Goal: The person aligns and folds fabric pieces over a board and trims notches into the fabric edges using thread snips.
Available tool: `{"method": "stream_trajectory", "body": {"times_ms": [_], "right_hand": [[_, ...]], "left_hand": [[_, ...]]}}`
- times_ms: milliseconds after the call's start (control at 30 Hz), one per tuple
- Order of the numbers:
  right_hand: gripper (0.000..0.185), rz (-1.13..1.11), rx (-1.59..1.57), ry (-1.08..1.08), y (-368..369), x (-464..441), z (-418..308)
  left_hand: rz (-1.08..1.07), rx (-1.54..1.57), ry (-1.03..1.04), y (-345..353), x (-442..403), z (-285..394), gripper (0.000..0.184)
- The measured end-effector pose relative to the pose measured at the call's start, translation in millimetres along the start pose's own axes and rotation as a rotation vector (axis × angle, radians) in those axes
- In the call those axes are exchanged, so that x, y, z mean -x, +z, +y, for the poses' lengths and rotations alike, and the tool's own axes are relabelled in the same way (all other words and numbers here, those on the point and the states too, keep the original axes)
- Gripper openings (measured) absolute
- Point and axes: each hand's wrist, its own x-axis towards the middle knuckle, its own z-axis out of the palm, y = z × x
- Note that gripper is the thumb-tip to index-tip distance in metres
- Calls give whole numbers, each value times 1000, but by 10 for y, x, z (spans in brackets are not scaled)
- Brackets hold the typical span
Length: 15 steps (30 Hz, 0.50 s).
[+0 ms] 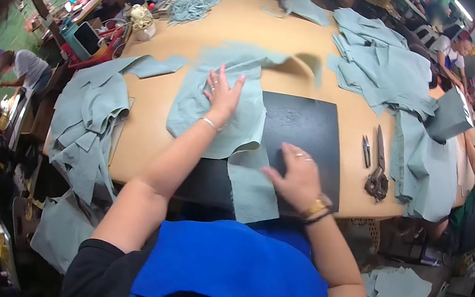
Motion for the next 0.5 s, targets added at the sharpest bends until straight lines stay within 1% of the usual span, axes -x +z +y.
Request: {"method": "stream_trajectory", "body": {"times_ms": [33,133,167,200,267,367,400,467,500], "right_hand": [[64,41,187,-58,54,62,-118],[57,-8,139,60,24,128,30],[49,-20,77,136,-64,112,92],[40,73,16,113,-42,131,272],[25,16,-175,260,-117,88,546],[12,-33,-108,250,-292,7,917],[11,-3,-71,183,-370,-51,958],[8,55,7,52,-622,-151,967],[8,46,31,23,-713,-202,981]], "left_hand": [[-17,91,-6,-43,13,36,94],[-365,-191,449,-474,68,-188,93],[-462,-310,535,-654,112,-300,94],[-553,-430,622,-800,193,-383,94],[-502,-489,592,-961,400,-429,98],[-457,-606,498,-1156,891,-369,102],[-447,-649,462,-1211,1023,-270,103],[-734,-964,330,-1472,1272,349,99],[-877,-1118,257,-1530,1351,531,98]]}}
